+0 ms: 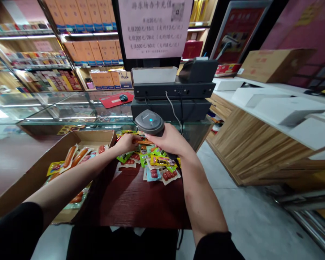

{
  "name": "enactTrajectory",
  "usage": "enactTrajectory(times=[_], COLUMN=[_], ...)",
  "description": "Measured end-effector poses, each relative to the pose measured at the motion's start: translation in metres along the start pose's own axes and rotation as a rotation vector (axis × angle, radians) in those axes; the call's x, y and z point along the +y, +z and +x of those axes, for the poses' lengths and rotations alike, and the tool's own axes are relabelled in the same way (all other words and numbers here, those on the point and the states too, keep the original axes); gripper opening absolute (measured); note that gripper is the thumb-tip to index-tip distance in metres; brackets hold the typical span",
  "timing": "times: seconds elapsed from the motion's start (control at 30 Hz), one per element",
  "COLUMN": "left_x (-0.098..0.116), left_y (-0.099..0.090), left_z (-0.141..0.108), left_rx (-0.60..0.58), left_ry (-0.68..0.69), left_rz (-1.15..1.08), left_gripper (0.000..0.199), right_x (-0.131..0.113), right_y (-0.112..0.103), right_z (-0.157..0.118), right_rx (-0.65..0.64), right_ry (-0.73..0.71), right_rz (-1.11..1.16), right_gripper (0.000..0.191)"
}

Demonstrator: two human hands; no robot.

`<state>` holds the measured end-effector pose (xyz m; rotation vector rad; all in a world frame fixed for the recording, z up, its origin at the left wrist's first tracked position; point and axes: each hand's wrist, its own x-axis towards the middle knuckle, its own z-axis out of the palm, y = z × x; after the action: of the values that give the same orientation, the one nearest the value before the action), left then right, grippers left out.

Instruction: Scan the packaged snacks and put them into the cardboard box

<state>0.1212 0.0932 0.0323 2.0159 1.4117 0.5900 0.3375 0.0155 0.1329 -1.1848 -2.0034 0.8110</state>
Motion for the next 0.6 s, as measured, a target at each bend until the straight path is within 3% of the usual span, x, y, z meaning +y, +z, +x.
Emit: enactTrajectory(times=[0.1,0.2,0.4,0.6], left_x=[0.000,0.003,-0.002,-0.017], left_y=[-0.012,-0.031,-0.073,-0.113], left_z=[-0.003,-0.014,-0.055,-0.072], left_rx=[0.060,0.081,0.090,0.181], left_ry=[0.073,0.029,-0.177,-0.218], left_rz=[0.121,0.066,-0.536,-0.841], left_gripper=[0.025,0.024,0.030,0.037], right_x=[0.000,0.000,-0.002,0.004], right_y=[0.001,0.003,0.008,0.016], right_z=[0.000,0.001,0.003,0.008], right_rx=[0.003,0.038,0.013,-0.052], right_ry=[0.010,-0.026,-0.041,-0.033], right_rz=[-0.024,-0.071,-0.075,-0.085], right_gripper=[0.026,0.026,0.032,0.038])
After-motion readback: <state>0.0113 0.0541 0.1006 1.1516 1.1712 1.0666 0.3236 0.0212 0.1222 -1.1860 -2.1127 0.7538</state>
